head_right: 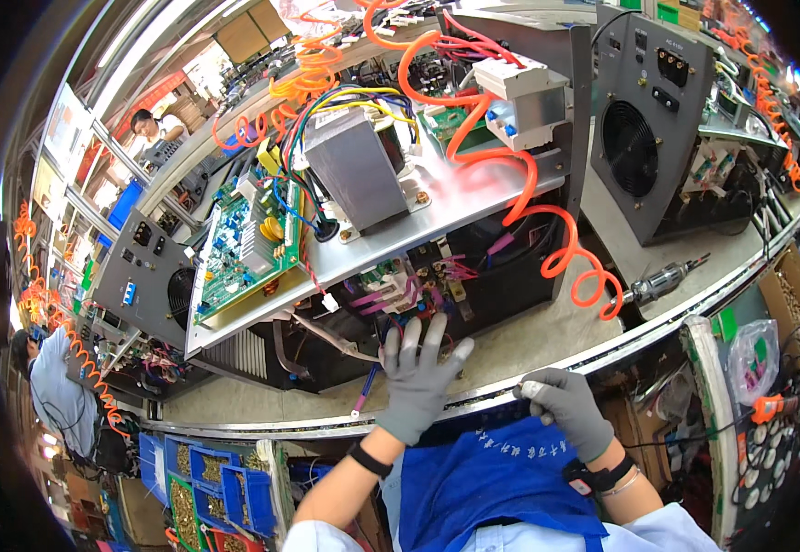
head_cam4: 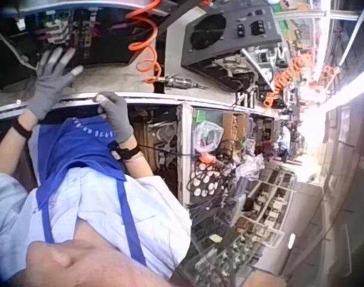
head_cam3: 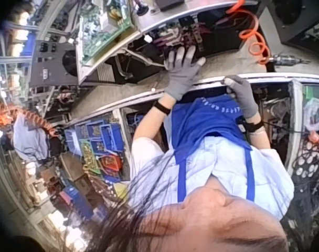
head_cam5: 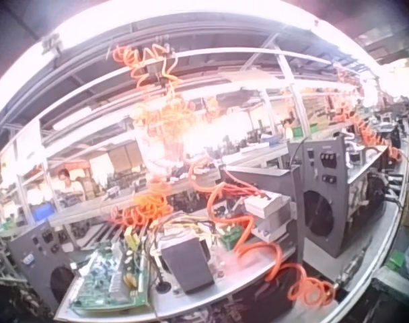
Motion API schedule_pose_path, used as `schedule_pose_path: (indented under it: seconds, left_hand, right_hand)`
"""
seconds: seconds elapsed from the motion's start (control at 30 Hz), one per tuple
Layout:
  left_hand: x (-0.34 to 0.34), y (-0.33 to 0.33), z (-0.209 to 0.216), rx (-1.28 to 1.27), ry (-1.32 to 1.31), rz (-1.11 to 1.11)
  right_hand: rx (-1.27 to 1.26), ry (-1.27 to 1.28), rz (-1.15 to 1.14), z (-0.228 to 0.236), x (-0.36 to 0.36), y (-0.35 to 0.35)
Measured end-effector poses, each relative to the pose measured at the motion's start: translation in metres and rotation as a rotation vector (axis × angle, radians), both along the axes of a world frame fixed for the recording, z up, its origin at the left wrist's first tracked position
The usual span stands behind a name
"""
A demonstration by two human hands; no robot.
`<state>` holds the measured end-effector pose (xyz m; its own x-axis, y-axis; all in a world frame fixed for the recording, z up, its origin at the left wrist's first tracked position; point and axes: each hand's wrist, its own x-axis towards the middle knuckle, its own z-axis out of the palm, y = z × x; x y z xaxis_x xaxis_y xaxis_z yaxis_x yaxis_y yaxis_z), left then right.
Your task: The recorder is assembling an electronic device on an industrial assembly line, using a pneumatic screwdriver and manual handling of circuit boards and components.
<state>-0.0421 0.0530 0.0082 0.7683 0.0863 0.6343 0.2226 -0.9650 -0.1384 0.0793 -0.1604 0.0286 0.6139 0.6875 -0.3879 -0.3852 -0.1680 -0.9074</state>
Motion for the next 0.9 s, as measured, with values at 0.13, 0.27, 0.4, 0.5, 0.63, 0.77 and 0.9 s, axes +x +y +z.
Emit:
schedule_pose_path:
  seconds: [0.13,0.27,0.4,0.5,0.63,0.77,0.9]
  left_hand:
    - [0.028,0.029,-0.002,0.144,0.048,-0.001]
    - [0.030,0.037,-0.004,0.094,0.079,-0.053]
    - [0.026,0.025,0.000,-0.217,0.010,-0.050]
    - [0.026,0.017,0.006,-0.217,-0.027,-0.052]
    - [0.027,0.008,0.013,-0.249,-0.099,0.050]
    - [0.025,-0.008,0.009,-0.437,-0.174,0.129]
    - [0.027,-0.011,0.002,-0.650,-0.245,0.099]
  right_hand:
    - [0.033,-0.031,0.064,0.007,-0.004,-0.001]
    - [0.033,-0.078,0.047,0.014,-0.003,-0.008]
    - [0.052,-0.158,0.027,0.019,0.000,-0.004]
    - [0.030,-0.195,0.032,0.020,0.002,0.013]
    - [0.154,-0.260,-0.017,0.016,-0.001,0.043]
    - [0.216,-0.415,-0.037,0.009,-0.004,0.069]
    - [0.194,-0.528,0.001,0.009,-0.001,0.083]
